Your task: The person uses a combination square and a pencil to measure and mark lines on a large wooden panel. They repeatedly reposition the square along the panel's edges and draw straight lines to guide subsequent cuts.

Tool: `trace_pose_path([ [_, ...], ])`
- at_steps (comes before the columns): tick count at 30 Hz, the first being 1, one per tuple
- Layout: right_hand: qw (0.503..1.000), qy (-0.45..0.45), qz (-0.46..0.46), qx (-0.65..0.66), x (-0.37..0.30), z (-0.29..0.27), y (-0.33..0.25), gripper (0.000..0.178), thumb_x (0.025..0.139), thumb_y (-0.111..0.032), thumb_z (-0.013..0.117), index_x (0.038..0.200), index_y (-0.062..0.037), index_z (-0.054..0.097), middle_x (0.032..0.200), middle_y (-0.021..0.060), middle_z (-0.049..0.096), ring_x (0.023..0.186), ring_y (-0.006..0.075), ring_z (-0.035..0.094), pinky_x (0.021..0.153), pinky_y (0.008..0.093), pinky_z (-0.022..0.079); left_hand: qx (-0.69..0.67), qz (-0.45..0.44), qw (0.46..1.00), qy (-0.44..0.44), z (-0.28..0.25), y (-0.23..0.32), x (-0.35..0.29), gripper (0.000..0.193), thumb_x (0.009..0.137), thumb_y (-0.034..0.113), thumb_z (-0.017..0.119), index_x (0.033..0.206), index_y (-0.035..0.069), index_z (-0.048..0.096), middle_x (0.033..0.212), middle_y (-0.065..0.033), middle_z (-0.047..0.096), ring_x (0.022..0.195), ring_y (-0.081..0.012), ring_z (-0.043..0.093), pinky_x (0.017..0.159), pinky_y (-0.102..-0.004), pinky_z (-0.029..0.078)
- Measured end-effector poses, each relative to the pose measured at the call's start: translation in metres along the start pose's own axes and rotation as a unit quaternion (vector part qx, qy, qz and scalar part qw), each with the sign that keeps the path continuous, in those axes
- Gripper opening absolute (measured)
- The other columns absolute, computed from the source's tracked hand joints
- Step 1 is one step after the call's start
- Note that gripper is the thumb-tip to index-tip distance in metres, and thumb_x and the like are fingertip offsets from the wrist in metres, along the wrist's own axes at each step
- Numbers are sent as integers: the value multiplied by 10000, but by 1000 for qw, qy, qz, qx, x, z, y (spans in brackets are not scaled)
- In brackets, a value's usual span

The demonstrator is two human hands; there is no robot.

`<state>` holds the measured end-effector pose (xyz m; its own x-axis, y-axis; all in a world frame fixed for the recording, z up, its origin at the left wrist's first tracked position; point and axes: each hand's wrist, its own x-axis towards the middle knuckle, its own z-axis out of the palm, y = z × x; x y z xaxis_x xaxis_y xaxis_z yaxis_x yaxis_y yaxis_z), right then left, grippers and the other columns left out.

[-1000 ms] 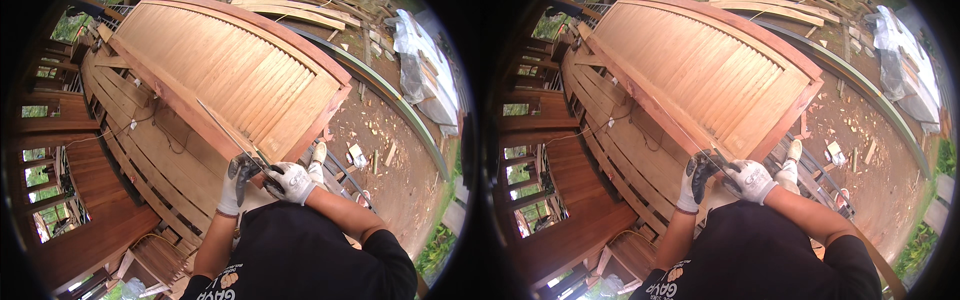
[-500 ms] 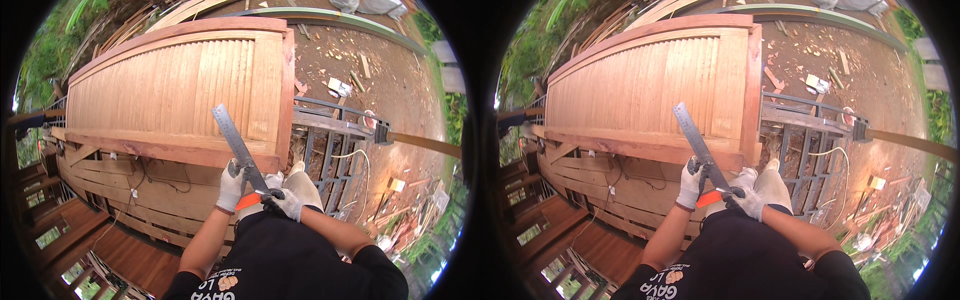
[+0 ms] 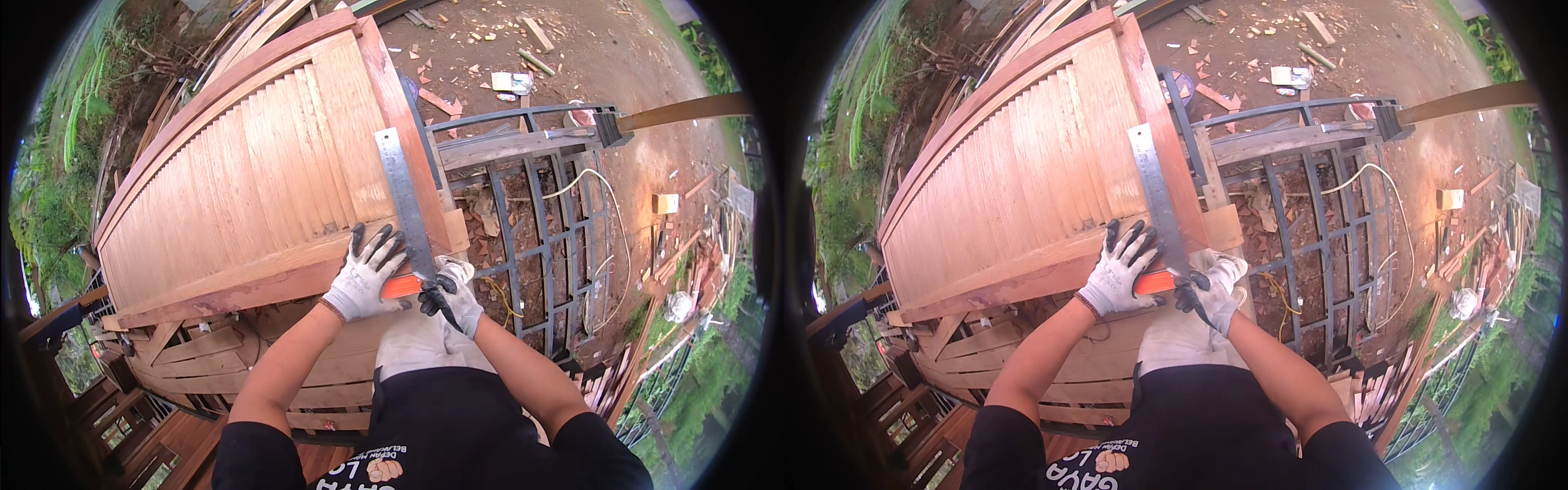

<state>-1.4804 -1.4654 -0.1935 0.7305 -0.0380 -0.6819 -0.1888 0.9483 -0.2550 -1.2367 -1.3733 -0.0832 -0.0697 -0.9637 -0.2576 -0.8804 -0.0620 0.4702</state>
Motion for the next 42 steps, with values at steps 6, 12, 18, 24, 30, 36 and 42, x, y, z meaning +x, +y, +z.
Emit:
trace_pose_path([
  [6,971,57,-32,-232,-24,47,-30,274,1004,-246,595,1170,-35,650,916,94,686,728,186,683,661,306,561,-1,17,998,63,10,-5,-3,787,752,487,751,1413,108,553,1572,-129,391,1532,-322,247,1235,-681,28],
  [12,979,30,-18,-203,-26,42,-30,242,1005,-223,585,1134,-36,669,926,90,709,785,144,687,699,307,571,-9,51,997,60,11,-14,-5,765,711,505,768,1337,98,601,1529,-165,423,1490,-368,315,1216,-715,64],
  [18,934,76,-22,-348,-31,50,-30,228,962,-214,632,1081,-29,696,872,97,712,764,189,689,705,322,567,-43,48,997,49,19,-13,-5,720,690,454,784,1293,96,623,1486,-161,450,1451,-376,372,1187,-756,85],
  [24,841,116,-110,-517,-47,58,-56,316,888,-251,728,1149,-71,722,966,119,754,839,245,716,804,348,557,-46,37,997,46,24,-18,-10,688,669,433,792,1248,92,645,1445,-131,477,1445,-366,389,1166,-785,116],
  [30,909,152,-107,-373,-62,44,-81,501,773,-85,854,1235,-18,672,1035,115,725,911,212,709,831,335,562,-29,37,999,21,26,-22,-11,618,630,515,806,1210,324,710,1462,-79,460,1431,-342,396,1159,-788,127],
  [36,882,194,-169,-395,-29,56,-57,525,782,-77,826,1254,0,611,1172,152,665,1002,259,699,864,346,556,-41,31,998,21,28,-19,-15,632,624,518,800,1236,391,704,1504,-83,419,1427,-348,390,1155,-785,134],
  [42,939,145,-51,-309,-44,46,-36,400,783,-44,778,1166,-5,666,1013,130,730,897,254,709,821,348,562,-38,34,998,32,28,-18,-13,616,648,507,787,1248,402,696,1520,-99,416,1451,-357,368,1153,-791,131],
])
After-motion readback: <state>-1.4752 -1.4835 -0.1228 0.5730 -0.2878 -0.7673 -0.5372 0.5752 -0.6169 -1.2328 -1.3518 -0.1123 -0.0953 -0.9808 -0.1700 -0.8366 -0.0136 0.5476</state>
